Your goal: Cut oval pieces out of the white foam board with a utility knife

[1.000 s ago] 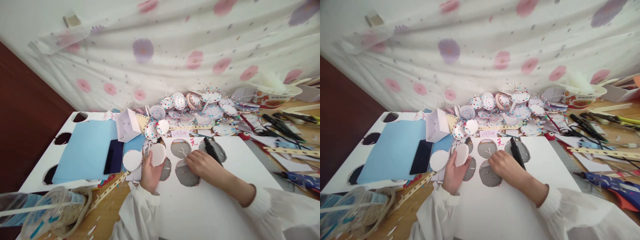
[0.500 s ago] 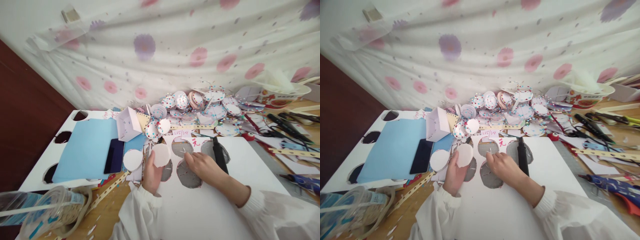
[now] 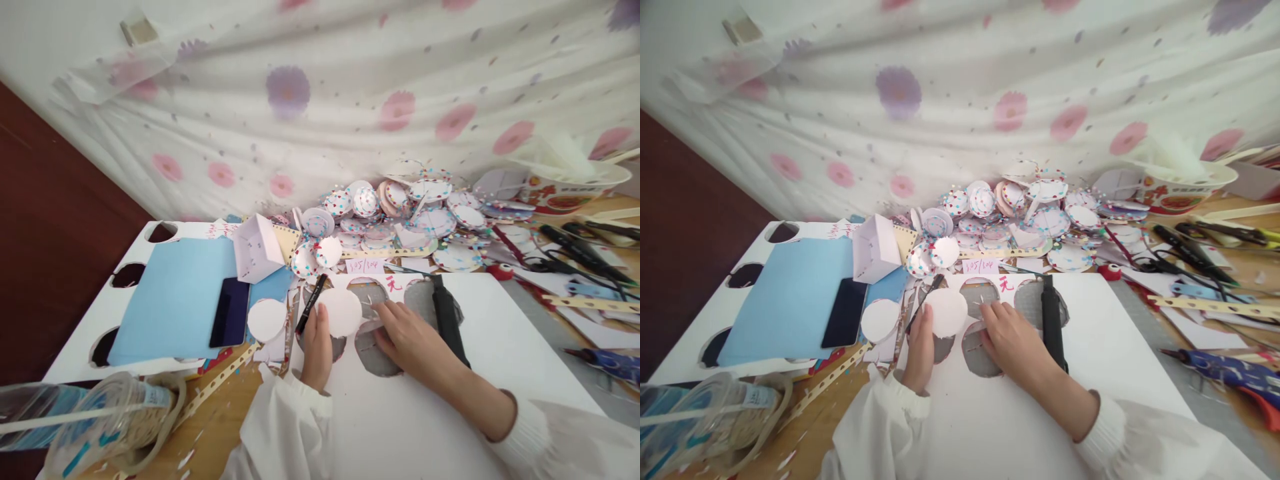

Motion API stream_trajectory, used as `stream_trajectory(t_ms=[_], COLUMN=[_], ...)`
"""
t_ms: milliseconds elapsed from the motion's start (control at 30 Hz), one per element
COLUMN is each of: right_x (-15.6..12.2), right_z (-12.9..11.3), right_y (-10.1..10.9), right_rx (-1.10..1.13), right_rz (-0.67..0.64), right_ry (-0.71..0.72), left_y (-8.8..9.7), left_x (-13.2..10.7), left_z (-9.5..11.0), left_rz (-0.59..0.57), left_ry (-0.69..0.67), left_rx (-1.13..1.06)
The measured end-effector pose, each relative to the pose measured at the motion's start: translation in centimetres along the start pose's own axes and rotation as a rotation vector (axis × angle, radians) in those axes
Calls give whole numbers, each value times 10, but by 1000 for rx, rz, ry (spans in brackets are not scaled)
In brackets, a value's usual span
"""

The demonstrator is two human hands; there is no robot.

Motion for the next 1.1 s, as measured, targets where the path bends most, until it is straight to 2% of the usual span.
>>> stream_trajectory(t_ms=[100,333,433,600,733,900,1000,1100], right_x=[-1,-17,-22,-39,-46,-47,-55,-72], right_z=[-3,-37,-40,-50,-41,-13,-5,-10], right_y=[-3,-10,-2,18,26,47,54,49], right_rx=[10,114,163,413,518,714,786,812], right_rz=[-45,-141,-173,-345,-274,-49,-24,-14], right_ry=[4,40,20,7,-89,-264,-425,-589], left_y=[-1,-2,-1,-2,0,3,2,5], left_x=[0,0,0,-1,-2,-4,-5,-8], left_z=[-3,-7,-7,-6,-6,-3,7,25], left_rz=[-10,-23,-28,-39,-34,-8,-32,-80], left_ry=[-5,-38,-49,-53,-30,-30,-73,-134], left_rx=[29,58,56,65,59,20,4,9])
Point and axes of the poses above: each hand's wrist, its own x-axis towards the middle knuckle, its own y-axis out of the back of the hand, z = x × y, the point moved 4 cm from there along x, towards the middle knuckle, and after that the axes turned 11 degrees about -y, right-handed, at the moved point
